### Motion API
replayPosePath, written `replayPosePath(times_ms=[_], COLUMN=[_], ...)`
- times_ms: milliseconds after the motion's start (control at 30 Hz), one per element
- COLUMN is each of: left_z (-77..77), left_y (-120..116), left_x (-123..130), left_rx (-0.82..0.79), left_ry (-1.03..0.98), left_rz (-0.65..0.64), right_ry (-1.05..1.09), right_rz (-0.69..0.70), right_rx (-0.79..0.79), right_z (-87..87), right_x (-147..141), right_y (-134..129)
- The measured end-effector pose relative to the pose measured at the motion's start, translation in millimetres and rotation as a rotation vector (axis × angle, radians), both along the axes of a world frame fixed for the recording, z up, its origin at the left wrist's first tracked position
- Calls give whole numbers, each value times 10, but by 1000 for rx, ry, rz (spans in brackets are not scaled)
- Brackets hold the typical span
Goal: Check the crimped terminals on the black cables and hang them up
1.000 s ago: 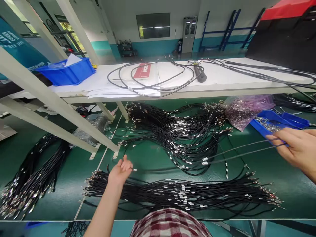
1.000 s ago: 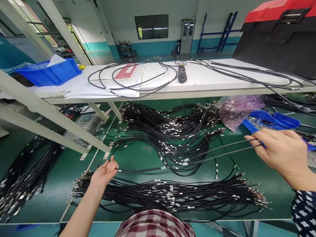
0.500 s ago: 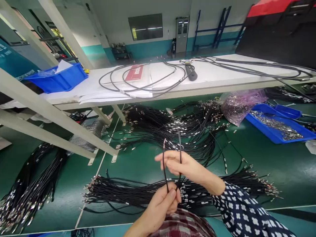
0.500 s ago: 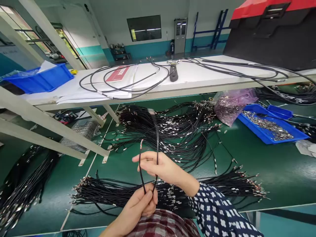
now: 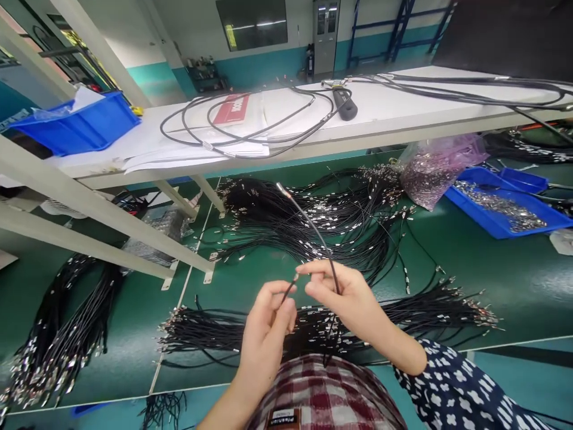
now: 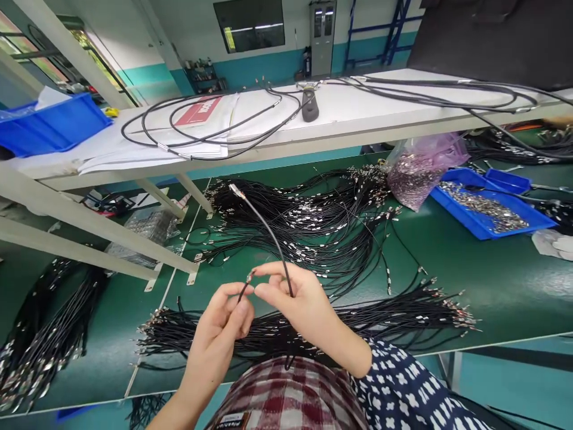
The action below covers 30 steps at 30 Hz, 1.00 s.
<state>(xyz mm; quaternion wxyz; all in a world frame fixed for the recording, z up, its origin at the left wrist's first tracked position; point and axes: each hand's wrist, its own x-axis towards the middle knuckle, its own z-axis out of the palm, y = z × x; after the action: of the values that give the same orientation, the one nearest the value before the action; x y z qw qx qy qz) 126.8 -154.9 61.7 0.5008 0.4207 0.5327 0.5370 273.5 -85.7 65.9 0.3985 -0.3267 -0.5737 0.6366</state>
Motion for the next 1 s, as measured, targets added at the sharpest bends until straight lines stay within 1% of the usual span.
replayPosePath(times_ms=[67,133,200,267,333,433,533,633,733,800,867,933,1000], left_z=[-18,-27,-20,9,62,165,235,231,176,141,135,175,262], left_y=[-27,-49,-69,-88,-106,-110,-76,-33,-9,6,38,94,165], left_x=[-14,-28,-38,-41,-37,-17,6,23,31,18,-24,-89,-156], left_rx=[-11,-23,-43,-72,-78,-39,-12,-23,-27,-14,4,35,69], left_ry=[57,76,70,62,76,135,200,264,307,273,165,4,-161], left_rz=[-35,-107,-166,-196,-188,-146,-130,-108,-96,-78,-14,48,73], right_ry=[13,3,-28,-49,-30,29,46,51,30,-10,-15,25,67], right_rz=[-39,-65,-74,-62,-26,46,64,61,77,64,40,52,132], right_rx=[-14,10,25,11,-37,-117,-132,-99,-83,-56,-29,-38,-82], right_z=[80,156,212,244,260,270,273,253,189,130,74,31,4], right_x=[36,56,60,54,45,30,13,-3,-16,-18,-10,9,30], right_y=[17,31,41,47,46,31,4,-25,-54,-76,-103,-137,-180])
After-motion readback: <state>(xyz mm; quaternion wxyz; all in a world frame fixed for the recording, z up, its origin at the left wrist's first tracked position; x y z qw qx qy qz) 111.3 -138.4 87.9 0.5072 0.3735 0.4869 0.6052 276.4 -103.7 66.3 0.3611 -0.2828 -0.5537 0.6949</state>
